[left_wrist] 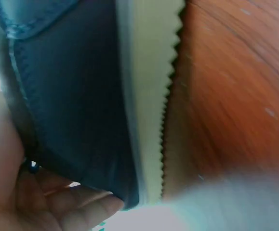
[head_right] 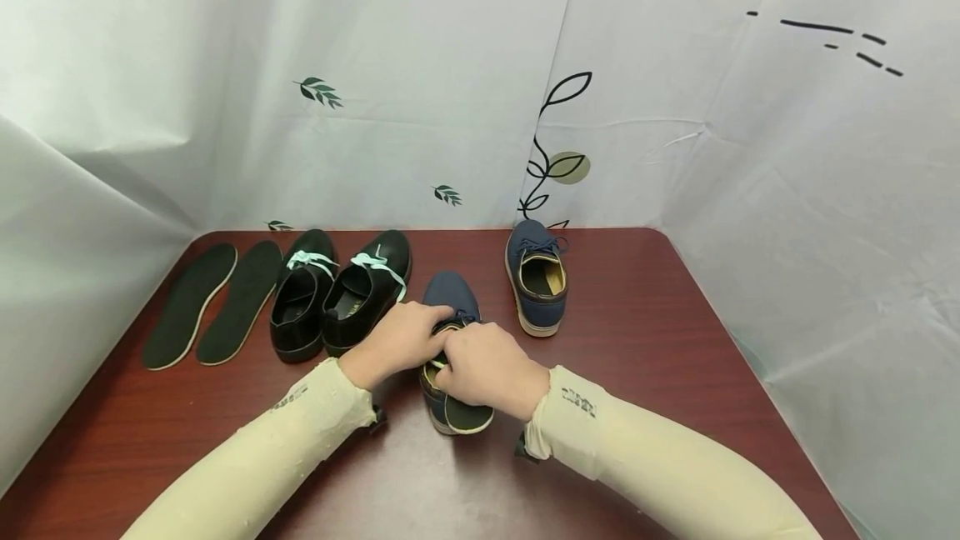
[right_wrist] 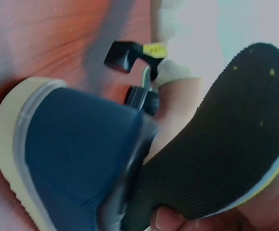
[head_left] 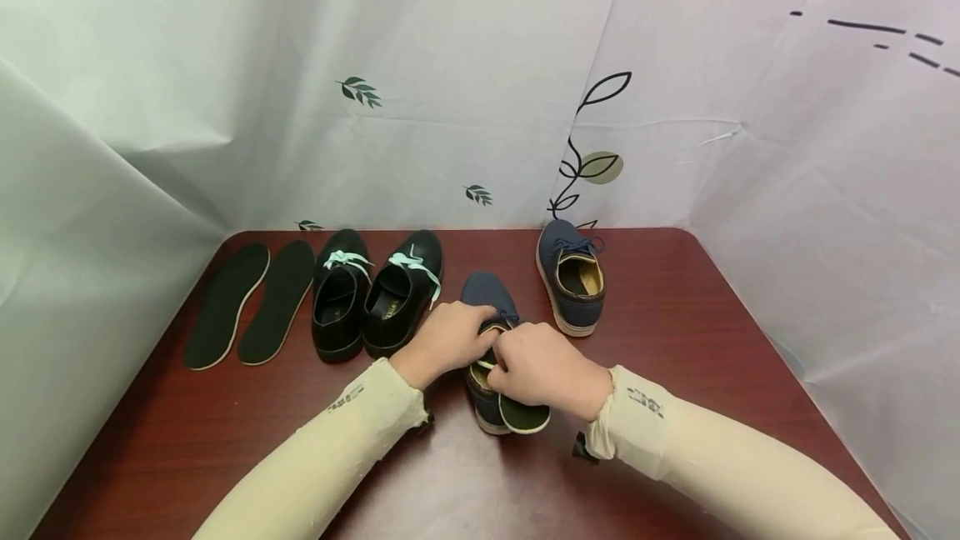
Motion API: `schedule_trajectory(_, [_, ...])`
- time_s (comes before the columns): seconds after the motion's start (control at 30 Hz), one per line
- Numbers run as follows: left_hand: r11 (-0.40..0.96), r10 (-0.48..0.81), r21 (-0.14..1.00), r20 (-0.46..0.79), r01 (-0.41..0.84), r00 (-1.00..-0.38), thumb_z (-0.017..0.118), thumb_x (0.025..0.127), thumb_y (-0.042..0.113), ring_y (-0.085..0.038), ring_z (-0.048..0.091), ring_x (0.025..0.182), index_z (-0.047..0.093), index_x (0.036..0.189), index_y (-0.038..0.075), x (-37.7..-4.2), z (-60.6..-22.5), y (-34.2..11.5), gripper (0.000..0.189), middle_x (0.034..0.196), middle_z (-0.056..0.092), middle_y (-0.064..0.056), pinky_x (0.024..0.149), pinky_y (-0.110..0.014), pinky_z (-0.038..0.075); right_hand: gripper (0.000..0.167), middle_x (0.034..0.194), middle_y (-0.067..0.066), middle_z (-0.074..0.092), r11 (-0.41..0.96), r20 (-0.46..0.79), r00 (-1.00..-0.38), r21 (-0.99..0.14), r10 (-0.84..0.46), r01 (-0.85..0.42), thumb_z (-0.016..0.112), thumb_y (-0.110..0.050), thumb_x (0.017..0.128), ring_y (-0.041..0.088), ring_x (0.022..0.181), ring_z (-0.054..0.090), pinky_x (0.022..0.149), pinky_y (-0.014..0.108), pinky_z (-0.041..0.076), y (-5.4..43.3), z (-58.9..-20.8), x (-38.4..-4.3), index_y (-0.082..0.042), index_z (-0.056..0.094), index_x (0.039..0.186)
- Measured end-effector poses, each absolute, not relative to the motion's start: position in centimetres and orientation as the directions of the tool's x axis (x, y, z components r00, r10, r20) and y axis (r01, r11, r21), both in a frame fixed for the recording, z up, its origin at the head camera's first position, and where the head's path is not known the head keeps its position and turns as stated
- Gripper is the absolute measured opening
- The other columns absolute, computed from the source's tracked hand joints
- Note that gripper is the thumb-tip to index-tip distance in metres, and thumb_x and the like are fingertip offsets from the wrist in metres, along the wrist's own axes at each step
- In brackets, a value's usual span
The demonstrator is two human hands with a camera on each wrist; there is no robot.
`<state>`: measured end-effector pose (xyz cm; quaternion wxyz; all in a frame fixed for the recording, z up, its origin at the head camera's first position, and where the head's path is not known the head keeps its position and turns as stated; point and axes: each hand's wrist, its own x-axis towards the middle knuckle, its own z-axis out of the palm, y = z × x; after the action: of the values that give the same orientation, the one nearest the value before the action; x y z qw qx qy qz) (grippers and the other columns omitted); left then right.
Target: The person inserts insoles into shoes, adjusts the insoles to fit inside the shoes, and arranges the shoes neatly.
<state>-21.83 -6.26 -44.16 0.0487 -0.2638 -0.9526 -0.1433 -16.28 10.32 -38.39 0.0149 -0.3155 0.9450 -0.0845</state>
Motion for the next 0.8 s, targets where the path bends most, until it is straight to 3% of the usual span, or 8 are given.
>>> schedule_trajectory(0.2, [0.794,0.519,0.229,0.226,0.563,-0.824,0.055,0.099,0.029,-0.016,0.058,0.058,0.066,0.095,0.020,-21.6,-44.4,-6.5,0.015,0.066,0.061,0.004,0.057,-0.035,0.047,0.030,0.049,-0.008,0.038,0.818,0.051,-0.828,-0.131,-0.558,-0.559,0.062,-0.019,0.080,0.012,0.045,0.042,0.044,0.027,0.036,10.2,-39.5,-17.4,-0.021,0.047,0.055])
schedule_trajectory(0.43, [0.807,0.502,0.228,0.220,0.545,-0.836,0.057,0.098,0.028,-0.018,0.063,0.063,0.063,0.092,0.021,-21.7,-44.4,-6.3,0.011,0.070,0.063,0.004,0.061,-0.037,0.050,0.027,0.051,-0.004,0.043,0.808,0.144,-0.797,0.039,-0.586,-0.587,0.063,-0.033,0.084,0.017,0.043,0.045,0.037,0.032,0.037,9.7,-39.9,-16.5,-0.018,0.052,0.064])
schedule_trajectory(0.57, [0.819,0.491,0.227,0.196,0.527,-0.849,0.058,0.098,0.030,-0.023,0.068,0.070,0.066,0.100,0.021,-21.7,-44.4,-6.2,0.013,0.080,0.070,0.001,0.066,-0.040,0.053,0.044,0.056,-0.004,0.049,0.847,0.041,-0.846,0.049,-0.532,-0.530,0.059,-0.061,0.087,0.020,0.048,0.052,0.040,0.034,0.037,9.8,-39.4,-15.6,-0.019,0.067,0.095])
schedule_trajectory(0.67, [0.822,0.487,0.233,0.186,0.520,-0.853,0.058,0.098,0.032,-0.023,0.068,0.070,0.067,0.104,0.020,-21.6,-44.3,-6.2,0.016,0.082,0.071,0.000,0.066,-0.040,0.053,0.062,0.057,-0.003,0.052,0.866,-0.056,-0.867,0.048,-0.496,-0.498,0.056,-0.075,0.082,0.022,0.051,0.054,0.043,0.036,0.038,9.9,-38.7,-15.1,-0.022,0.065,0.114])
schedule_trajectory(0.8, [0.819,0.485,0.247,0.182,0.517,-0.855,0.058,0.098,0.032,-0.018,0.062,0.062,0.065,0.097,0.021,-21.6,-44.3,-6.3,0.013,0.073,0.065,0.003,0.061,-0.036,0.050,0.049,0.056,-0.001,0.051,0.857,-0.052,-0.859,0.053,-0.510,-0.512,0.062,-0.065,0.079,0.022,0.046,0.049,0.041,0.038,0.038,10.1,-38.3,-14.7,-0.018,0.063,0.093])
